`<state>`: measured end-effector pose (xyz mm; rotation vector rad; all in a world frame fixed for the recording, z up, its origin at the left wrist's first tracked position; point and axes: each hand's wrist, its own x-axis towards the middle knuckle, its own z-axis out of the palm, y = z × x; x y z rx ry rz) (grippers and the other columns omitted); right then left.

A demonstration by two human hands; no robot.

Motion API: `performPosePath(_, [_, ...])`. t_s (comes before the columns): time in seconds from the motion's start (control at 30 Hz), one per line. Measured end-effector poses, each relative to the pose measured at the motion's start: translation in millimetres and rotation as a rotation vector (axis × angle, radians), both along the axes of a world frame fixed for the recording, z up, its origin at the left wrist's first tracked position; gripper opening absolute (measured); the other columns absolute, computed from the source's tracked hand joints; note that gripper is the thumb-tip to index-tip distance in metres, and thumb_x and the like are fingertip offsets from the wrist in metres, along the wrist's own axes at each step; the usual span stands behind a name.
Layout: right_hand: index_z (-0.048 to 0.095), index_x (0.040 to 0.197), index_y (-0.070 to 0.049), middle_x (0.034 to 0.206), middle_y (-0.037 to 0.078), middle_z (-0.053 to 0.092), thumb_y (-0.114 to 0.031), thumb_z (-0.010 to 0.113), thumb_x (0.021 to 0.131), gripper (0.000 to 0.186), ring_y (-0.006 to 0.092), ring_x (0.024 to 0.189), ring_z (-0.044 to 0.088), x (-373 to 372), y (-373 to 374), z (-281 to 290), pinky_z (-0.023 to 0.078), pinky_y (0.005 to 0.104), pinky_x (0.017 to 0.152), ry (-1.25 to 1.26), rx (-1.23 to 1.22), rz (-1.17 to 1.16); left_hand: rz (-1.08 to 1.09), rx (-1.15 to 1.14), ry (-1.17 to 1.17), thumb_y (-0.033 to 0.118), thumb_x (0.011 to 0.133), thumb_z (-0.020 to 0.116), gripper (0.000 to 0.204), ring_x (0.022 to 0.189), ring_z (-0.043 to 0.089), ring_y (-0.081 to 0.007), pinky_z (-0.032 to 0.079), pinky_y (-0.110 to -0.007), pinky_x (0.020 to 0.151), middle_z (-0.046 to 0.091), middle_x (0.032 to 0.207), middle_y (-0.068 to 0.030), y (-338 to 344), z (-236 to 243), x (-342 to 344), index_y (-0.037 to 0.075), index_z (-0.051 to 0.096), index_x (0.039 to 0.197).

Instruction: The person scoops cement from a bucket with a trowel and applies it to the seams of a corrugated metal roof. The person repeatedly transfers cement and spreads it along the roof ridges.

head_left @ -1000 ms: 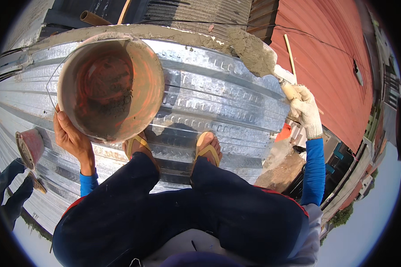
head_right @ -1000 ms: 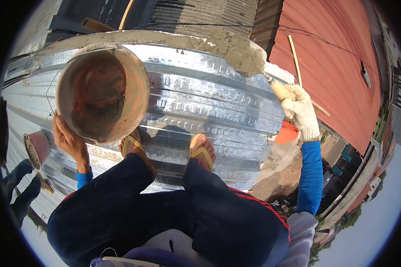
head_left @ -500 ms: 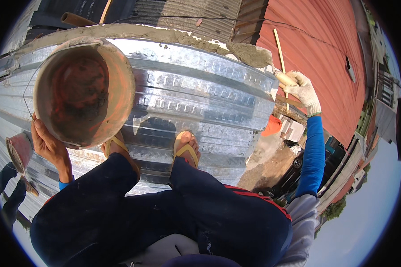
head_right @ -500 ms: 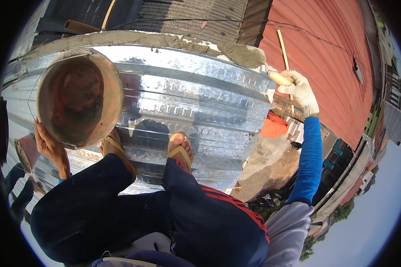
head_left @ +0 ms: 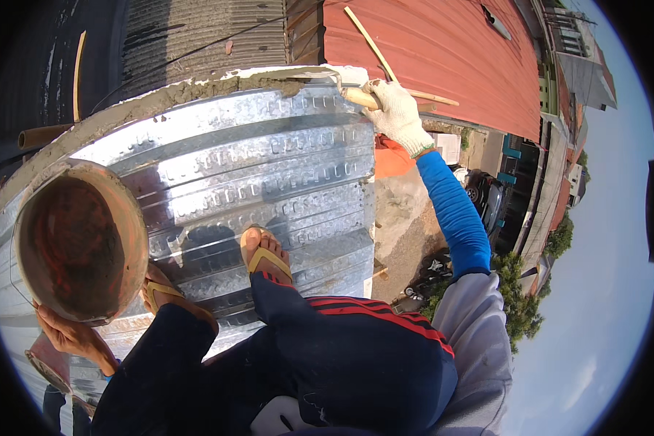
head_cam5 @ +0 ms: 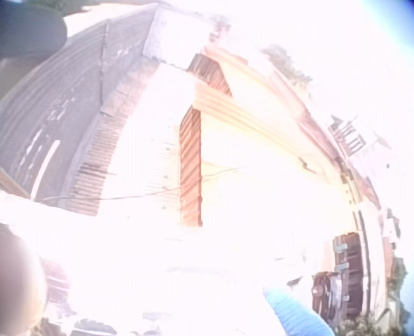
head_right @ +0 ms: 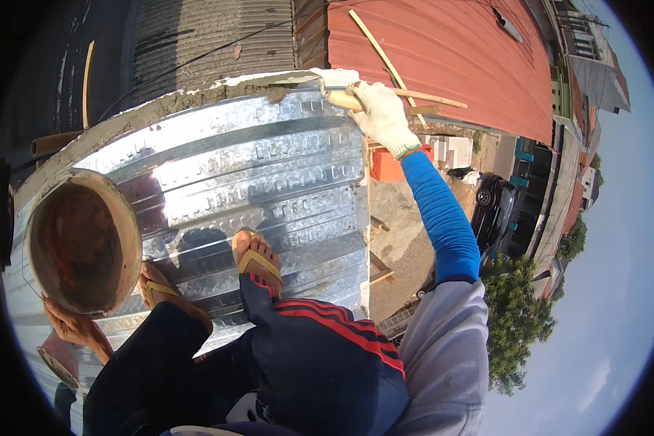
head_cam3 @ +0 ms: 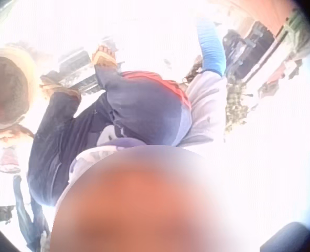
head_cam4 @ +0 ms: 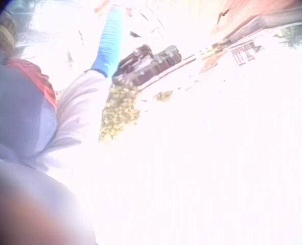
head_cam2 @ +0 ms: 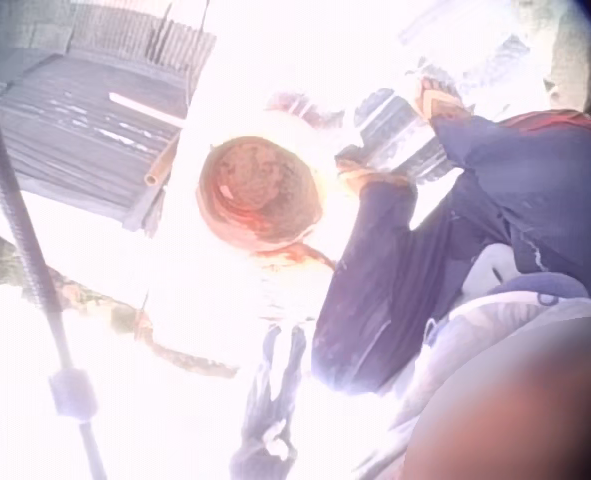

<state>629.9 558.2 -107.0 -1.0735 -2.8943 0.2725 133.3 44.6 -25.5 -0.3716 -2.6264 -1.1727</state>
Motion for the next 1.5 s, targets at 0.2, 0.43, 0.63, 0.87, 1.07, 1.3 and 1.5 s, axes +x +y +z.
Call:
performPosePath(0.2, [0.066,0.116,-0.013,0.094,0.012,0.068,-0.019,0.084,0.080,0.040,0.0357,0.096,0.066,22,-19,8,0.054,0.0478,0.085,0.058,0.030,-0.049,0.104,0.081,-0.039,0.037,0.112,0.059,0.049,0.114,0.067,-0.0217,0.055,-0.034,0.099,0.072,0.131,-0.0170,2,-7,-13,-0.006,0.069,0.135])
performPosePath(0.43, [0.066,0.118,-0.011,0.104,0.013,0.069,-0.020,0.089,0.077,0.047,0.0356,0.100,0.068,33,-32,24,0.056,0.0456,0.087,0.093,0.018,-0.250,-0.043,-0.012,-0.026,0.039,0.114,0.053,0.051,0.115,0.067,-0.0216,0.051,-0.035,0.101,0.073,0.130,-0.0149,8,5,-15,-0.003,0.068,0.138])
performPosePath(0.63, [0.067,0.116,-0.009,0.105,0.016,0.069,-0.015,0.089,0.075,0.046,0.0378,0.099,0.068,54,-53,60,0.057,0.0453,0.085,-0.017,-0.077,-0.204,-0.070,0.035,-0.044,0.040,0.114,0.051,0.051,0.115,0.066,-0.0211,0.051,-0.035,0.101,0.073,0.128,-0.0123,16,8,-6,-0.002,0.068,0.139])
performPosePath(0.87, [0.067,0.116,-0.009,0.103,0.017,0.069,-0.014,0.089,0.074,0.047,0.0391,0.098,0.068,54,-53,43,0.056,0.0461,0.083,-0.068,-0.032,-0.144,-0.026,0.013,-0.051,0.040,0.114,0.052,0.052,0.116,0.066,-0.0213,0.050,-0.035,0.103,0.073,0.128,-0.0130,9,5,-11,-0.002,0.067,0.141])
performPosePath(1.07, [0.067,0.117,-0.009,0.103,0.015,0.068,-0.014,0.088,0.076,0.047,0.0373,0.097,0.068,58,-38,36,0.056,0.0445,0.084,-0.087,-0.004,-0.128,-0.027,-0.005,-0.024,0.040,0.114,0.052,0.052,0.115,0.066,-0.0206,0.050,-0.034,0.102,0.073,0.128,-0.0130,7,4,-12,-0.002,0.067,0.140])
performPosePath(1.3, [0.068,0.120,-0.005,0.105,0.012,0.072,-0.011,0.089,0.078,0.048,0.0281,0.095,0.071,72,-23,36,0.057,0.0403,0.088,0.044,-0.324,-0.323,-0.035,-0.006,-0.039,0.039,0.114,0.052,0.050,0.113,0.066,-0.0194,0.051,-0.034,0.100,0.074,0.126,-0.0122,9,6,-8,-0.002,0.068,0.139])
performPosePath(1.5, [0.068,0.121,-0.005,0.108,0.006,0.075,-0.011,0.088,0.081,0.045,0.0134,0.085,0.068,88,-13,45,0.055,0.0297,0.070,0.147,-0.649,-0.459,-0.088,0.049,-0.041,0.038,0.114,0.052,0.050,0.113,0.066,-0.0192,0.051,-0.034,0.100,0.074,0.125,-0.0112,14,7,-8,-0.002,0.068,0.139])
